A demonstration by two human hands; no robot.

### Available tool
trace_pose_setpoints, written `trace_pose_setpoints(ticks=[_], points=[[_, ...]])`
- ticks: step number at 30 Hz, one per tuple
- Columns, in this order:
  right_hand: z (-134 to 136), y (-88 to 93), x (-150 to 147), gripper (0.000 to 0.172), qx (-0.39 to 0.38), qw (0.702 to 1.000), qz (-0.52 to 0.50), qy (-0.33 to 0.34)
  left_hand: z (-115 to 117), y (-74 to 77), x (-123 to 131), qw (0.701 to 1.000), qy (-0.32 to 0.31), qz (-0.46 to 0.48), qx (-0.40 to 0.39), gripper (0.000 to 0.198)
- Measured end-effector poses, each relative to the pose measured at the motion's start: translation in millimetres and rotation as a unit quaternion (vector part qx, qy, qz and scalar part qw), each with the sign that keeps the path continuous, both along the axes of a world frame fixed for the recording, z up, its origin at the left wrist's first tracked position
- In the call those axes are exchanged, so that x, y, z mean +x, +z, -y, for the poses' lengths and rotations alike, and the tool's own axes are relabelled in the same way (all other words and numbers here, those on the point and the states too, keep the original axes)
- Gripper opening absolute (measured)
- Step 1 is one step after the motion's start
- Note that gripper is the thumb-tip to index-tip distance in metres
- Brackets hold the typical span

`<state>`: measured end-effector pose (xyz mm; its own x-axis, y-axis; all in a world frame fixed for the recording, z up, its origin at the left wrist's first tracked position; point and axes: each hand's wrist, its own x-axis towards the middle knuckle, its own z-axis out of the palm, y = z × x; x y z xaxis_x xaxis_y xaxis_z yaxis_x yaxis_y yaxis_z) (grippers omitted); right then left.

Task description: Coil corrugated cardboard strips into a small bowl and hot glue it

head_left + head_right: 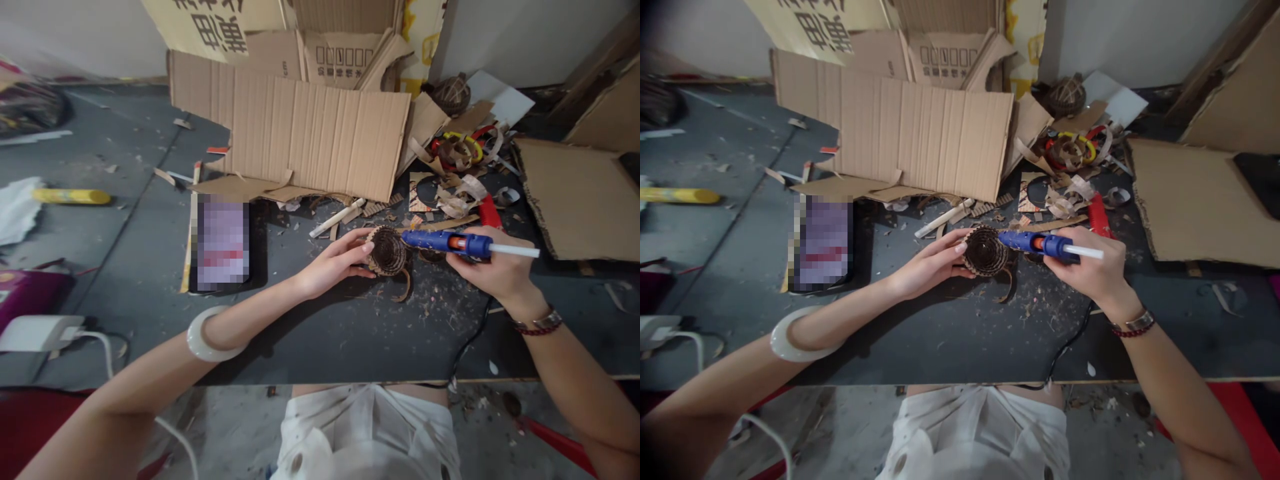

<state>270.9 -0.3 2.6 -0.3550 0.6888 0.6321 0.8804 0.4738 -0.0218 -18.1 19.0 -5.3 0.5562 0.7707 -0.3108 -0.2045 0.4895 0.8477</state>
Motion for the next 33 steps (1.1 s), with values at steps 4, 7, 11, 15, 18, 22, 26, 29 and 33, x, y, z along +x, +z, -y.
trace_pose_setpoints(ticks=[4, 7, 11, 15, 18, 22, 26, 29, 33], points=[[-0.3, 2.2, -0.5, 0.022, 0.022, 1.0, 0.004, -0.005, 0.1, 0.1, 0.0, 1.0, 0.003, -0.001, -0.001, 0.04], [-0.6, 3.0, -0.5, 0.025, 0.032, 0.999, -0.002, 0.004, 0.2, 0.5, 0.2, 1.0, 0.003, -0.004, 0.001, 0.041], [-2.1, 0.5, -1.0, 0.024, 0.02, 1.0, -0.007, 0.022, 0.0, 0.9, 0.6, 1.0, 0.004, -0.003, 0.0, 0.041], [-3.0, -1.8, -0.8, 0.025, 0.03, 0.999, -0.009, 0.009, -0.1, 1.3, 0.8, 1.0, 0.007, -0.008, -0.002, 0.042], [-2.3, -0.3, -0.4, 0.025, 0.036, 0.999, -0.007, 0.008, 0.0, 1.1, 0.4, 1.0, 0.005, -0.004, 0.0, 0.042], [-1.9, 1.1, -1.2, 0.024, 0.032, 0.999, 0.0, 0.012, 0.1, 0.3, -0.3, 1.0, 0.002, -0.002, 0.001, 0.042], [-3.7, -2.4, -1.0, 0.024, 0.038, 0.999, -0.002, 0.003, -0.3, -0.4, -0.4, 1.0, 0.003, -0.003, 0.0, 0.041], [-3.8, -3.0, 0.5, 0.027, 0.047, 0.999, 0.002, -0.005, -0.4, -0.7, -0.1, 1.0, 0.003, -0.004, 0.001, 0.041], [-1.7, 0.6, 0.5, 0.026, 0.044, 0.999, 0.003, 0.002, -0.2, -0.5, 0.2, 1.0, 0.002, 0.002, 0.0, 0.041]])
